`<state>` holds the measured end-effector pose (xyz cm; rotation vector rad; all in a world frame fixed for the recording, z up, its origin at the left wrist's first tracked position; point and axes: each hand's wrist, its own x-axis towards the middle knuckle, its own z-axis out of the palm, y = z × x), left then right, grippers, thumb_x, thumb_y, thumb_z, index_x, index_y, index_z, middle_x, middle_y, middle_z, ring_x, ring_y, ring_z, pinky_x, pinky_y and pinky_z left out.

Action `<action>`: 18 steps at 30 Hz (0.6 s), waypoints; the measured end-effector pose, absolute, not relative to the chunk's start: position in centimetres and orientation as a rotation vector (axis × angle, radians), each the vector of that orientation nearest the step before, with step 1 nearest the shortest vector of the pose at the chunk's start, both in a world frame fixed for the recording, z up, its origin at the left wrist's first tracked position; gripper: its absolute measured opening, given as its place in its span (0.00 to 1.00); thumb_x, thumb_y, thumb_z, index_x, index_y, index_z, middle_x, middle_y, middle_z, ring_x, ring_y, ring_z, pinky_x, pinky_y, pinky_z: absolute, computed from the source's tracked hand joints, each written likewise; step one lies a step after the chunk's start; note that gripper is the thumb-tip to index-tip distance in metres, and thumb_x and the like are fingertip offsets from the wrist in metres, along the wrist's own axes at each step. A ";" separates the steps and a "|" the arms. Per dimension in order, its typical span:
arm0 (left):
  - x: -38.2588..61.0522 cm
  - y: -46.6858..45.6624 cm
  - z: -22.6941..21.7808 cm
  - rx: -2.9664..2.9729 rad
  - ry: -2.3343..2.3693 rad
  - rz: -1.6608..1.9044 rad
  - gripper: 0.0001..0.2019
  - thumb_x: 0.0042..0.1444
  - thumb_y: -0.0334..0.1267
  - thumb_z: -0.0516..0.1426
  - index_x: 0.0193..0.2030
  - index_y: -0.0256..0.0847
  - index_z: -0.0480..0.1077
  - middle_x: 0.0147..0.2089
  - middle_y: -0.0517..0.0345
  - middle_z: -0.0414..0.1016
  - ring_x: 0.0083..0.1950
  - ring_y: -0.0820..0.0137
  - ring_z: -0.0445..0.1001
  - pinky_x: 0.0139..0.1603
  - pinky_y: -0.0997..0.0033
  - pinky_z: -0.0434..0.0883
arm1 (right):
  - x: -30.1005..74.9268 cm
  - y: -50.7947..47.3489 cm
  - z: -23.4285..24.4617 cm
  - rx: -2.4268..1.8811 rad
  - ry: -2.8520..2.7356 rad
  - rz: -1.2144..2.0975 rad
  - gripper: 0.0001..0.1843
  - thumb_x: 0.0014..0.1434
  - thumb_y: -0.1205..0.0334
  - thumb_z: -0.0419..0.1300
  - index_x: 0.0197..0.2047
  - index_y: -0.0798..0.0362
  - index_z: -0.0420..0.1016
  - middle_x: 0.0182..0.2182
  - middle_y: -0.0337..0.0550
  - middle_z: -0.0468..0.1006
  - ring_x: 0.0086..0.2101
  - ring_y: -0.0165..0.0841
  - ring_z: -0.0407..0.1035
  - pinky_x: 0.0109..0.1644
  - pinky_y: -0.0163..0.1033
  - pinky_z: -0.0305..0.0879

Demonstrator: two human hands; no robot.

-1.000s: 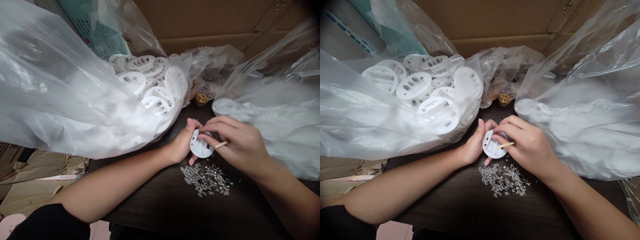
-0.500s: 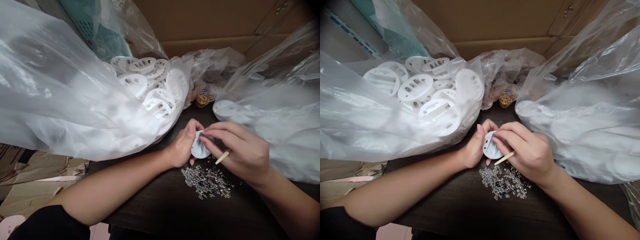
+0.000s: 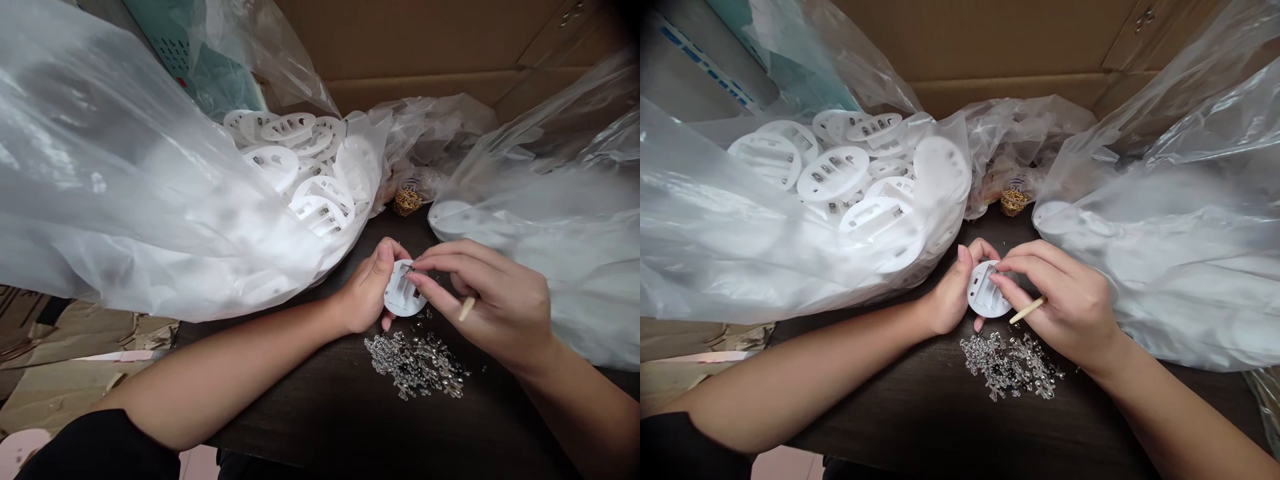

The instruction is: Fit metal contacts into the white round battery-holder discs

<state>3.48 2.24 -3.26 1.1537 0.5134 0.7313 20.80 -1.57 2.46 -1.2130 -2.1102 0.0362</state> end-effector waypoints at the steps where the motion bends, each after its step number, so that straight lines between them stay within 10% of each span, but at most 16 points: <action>1: 3.5 2.3 -3.3 1.145 0.508 0.731 0.31 0.66 0.68 0.34 0.46 0.43 0.59 0.26 0.63 0.69 0.15 0.77 0.64 0.12 0.79 0.58 | 20.8 -1.5 2.4 -1.208 -2.128 0.021 0.11 0.61 0.69 0.68 0.46 0.50 0.77 0.42 0.43 0.81 0.38 0.32 0.77 0.40 0.37 0.74; 18: 3.6 2.4 -3.2 1.155 0.510 0.733 0.30 0.65 0.69 0.36 0.45 0.43 0.59 0.22 0.66 0.65 0.14 0.75 0.63 0.10 0.79 0.59 | 21.3 -1.3 1.0 -1.062 -2.240 -0.439 0.19 0.55 0.71 0.72 0.51 0.56 0.79 0.44 0.45 0.84 0.34 0.34 0.79 0.34 0.39 0.73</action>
